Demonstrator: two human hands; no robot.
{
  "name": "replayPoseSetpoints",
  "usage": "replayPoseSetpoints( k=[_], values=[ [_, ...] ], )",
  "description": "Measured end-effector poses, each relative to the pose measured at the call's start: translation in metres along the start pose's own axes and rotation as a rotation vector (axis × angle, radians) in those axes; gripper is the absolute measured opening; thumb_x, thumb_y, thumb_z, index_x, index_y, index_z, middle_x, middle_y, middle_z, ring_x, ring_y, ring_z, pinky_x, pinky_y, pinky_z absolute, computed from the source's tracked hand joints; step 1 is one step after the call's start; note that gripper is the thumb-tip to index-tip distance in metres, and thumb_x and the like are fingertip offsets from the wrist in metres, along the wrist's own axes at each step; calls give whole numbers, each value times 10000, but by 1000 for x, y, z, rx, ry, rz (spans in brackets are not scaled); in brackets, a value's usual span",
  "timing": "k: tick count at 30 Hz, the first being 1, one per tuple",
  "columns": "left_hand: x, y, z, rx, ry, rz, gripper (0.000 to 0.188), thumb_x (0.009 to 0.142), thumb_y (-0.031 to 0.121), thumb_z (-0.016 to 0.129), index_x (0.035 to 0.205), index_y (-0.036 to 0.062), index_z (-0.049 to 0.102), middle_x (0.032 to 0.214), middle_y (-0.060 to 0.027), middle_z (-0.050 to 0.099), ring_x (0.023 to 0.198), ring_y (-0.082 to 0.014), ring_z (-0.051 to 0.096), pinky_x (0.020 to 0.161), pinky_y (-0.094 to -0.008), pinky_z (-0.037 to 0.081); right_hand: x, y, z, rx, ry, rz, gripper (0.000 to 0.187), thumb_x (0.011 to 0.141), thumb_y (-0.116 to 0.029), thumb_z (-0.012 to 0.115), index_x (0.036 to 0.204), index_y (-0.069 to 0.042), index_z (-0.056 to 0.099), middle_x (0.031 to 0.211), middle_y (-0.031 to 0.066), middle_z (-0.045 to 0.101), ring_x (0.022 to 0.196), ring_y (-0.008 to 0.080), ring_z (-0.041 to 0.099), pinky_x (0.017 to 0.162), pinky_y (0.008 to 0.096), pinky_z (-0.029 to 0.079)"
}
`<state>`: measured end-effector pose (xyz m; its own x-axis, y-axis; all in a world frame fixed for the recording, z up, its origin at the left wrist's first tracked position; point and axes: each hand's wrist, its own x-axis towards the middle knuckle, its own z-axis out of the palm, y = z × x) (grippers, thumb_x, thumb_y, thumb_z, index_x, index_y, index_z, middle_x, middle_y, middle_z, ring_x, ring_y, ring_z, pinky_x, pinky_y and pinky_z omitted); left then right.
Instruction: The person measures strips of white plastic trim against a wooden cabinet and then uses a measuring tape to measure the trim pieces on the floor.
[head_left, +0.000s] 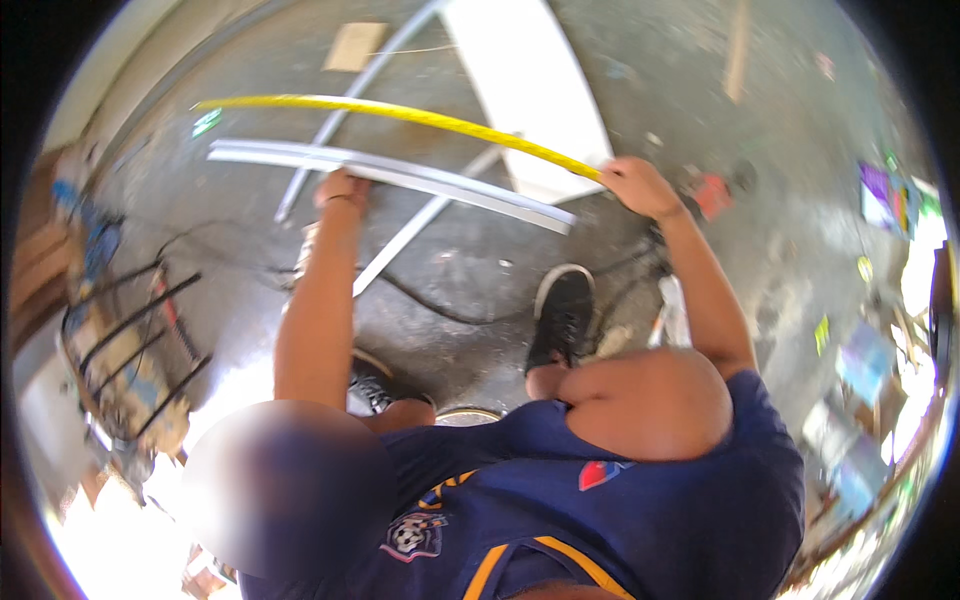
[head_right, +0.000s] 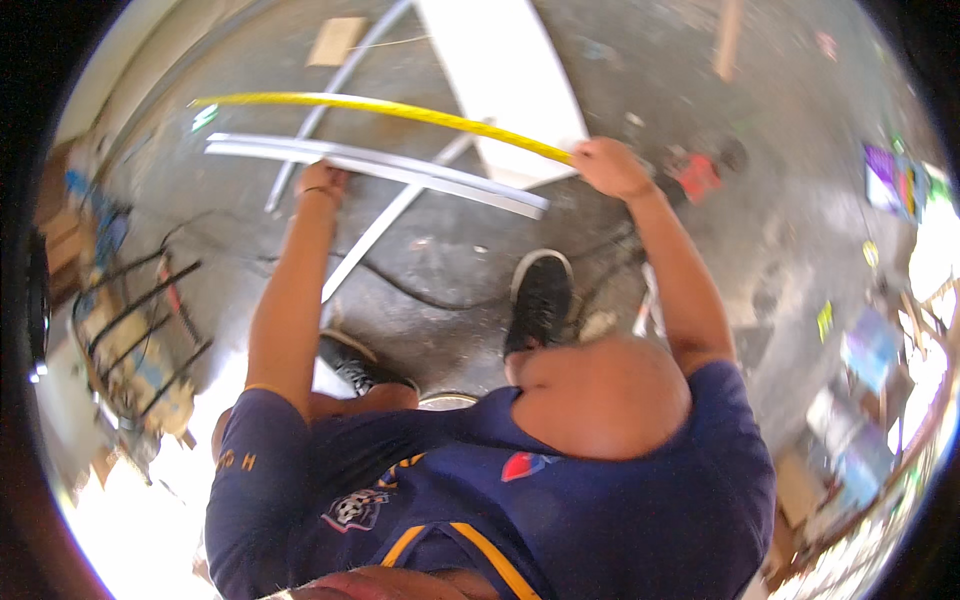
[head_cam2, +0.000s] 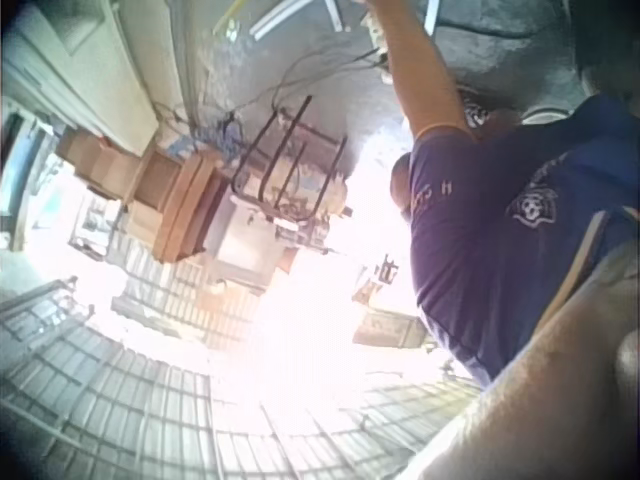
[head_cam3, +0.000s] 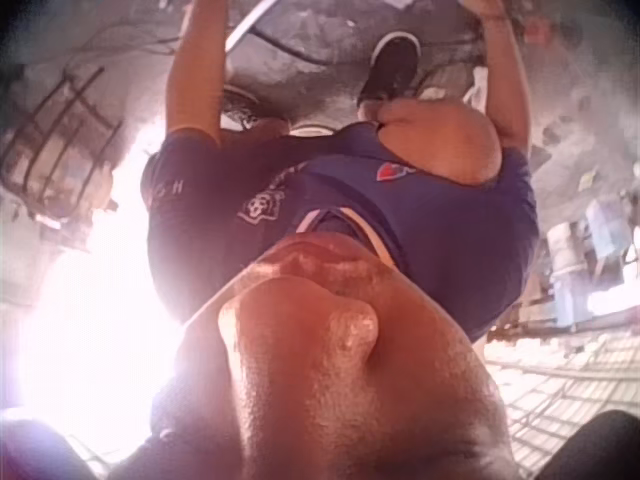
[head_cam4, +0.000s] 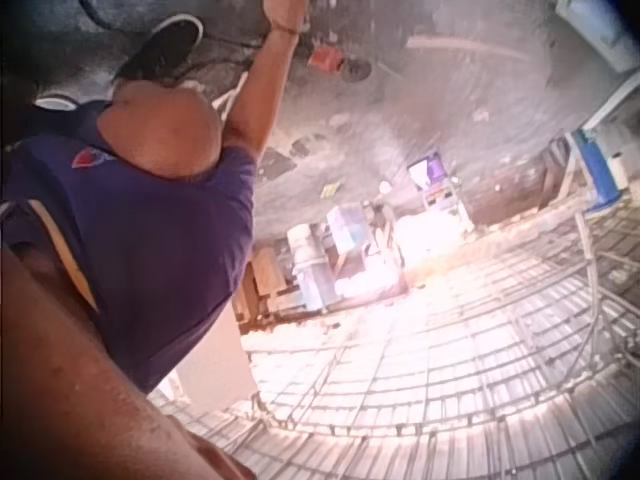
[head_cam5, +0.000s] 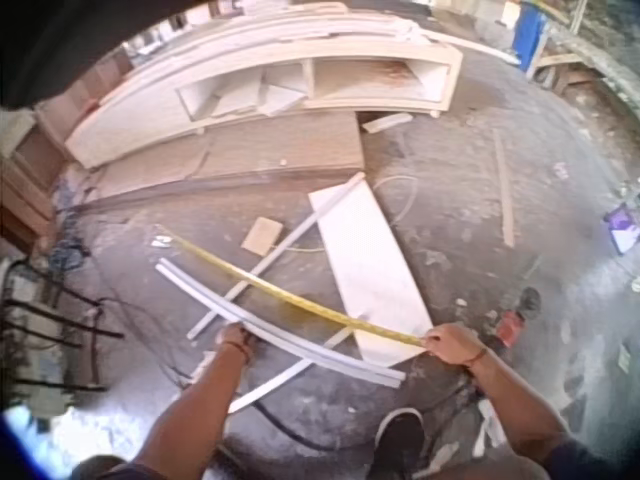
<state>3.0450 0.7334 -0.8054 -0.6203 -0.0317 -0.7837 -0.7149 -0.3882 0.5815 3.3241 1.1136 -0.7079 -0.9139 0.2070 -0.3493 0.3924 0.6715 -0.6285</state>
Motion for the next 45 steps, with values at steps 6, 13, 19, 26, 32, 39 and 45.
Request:
replayPoseSetpoints(
  k=[6,13,19,26,32,39,45],
  values=[
    [-22,-17,35,385,46,83,206,871,108,472,1076,88,486,949,-79,581,830,-233,606,688,-383,506,-18,-6,-13,17,13,61,235,814,-211,503,773,5,585,706,205,554,666,356,545,612,393,425],
    [-44,-9,39,33,218,26,225,860,65,490,1084,45,476,937,-100,574,815,-253,596,719,-438,502,-10,-16,-14,22,-47,133,217,804,-188,517,840,6,608,737,200,578,687,347,562,629,371,438],
    [-46,-10,40,84,183,22,208,872,69,480,1079,50,483,910,-86,586,784,-229,613,699,-406,537,-12,-15,-16,21,-30,137,214,803,-189,520,843,0,610,741,203,579,696,352,565,633,371,440],
    [-41,-10,37,110,196,31,211,878,81,473,1087,57,483,935,-86,592,824,-232,619,741,-415,526,-12,-20,-17,16,-42,136,214,796,-193,519,835,-4,611,743,203,574,711,355,564,641,377,437],
    [-33,-9,34,89,192,15,215,879,95,482,1092,60,482,975,-91,578,869,-236,603,753,-416,519,-12,-16,-12,25,-20,123,210,796,-195,514,806,-5,602,747,196,574,729,360,561,653,394,433],
    [0,-13,17,112,27,5,252,853,134,512,1092,64,472,978,-109,544,918,-262,567,775,-434,518,-10,4,-10,-38,13,5,239,801,-225,492,758,-14,596,748,208,569,731,389,554,625,437,418],
    [-19,-9,26,152,130,7,212,898,126,456,1096,52,478,1013,-86,541,940,-242,533,828,-420,479,-10,3,-7,-9,7,86,212,784,-221,520,805,-39,628,735,193,586,691,357,565,623,406,433]
  ],
)
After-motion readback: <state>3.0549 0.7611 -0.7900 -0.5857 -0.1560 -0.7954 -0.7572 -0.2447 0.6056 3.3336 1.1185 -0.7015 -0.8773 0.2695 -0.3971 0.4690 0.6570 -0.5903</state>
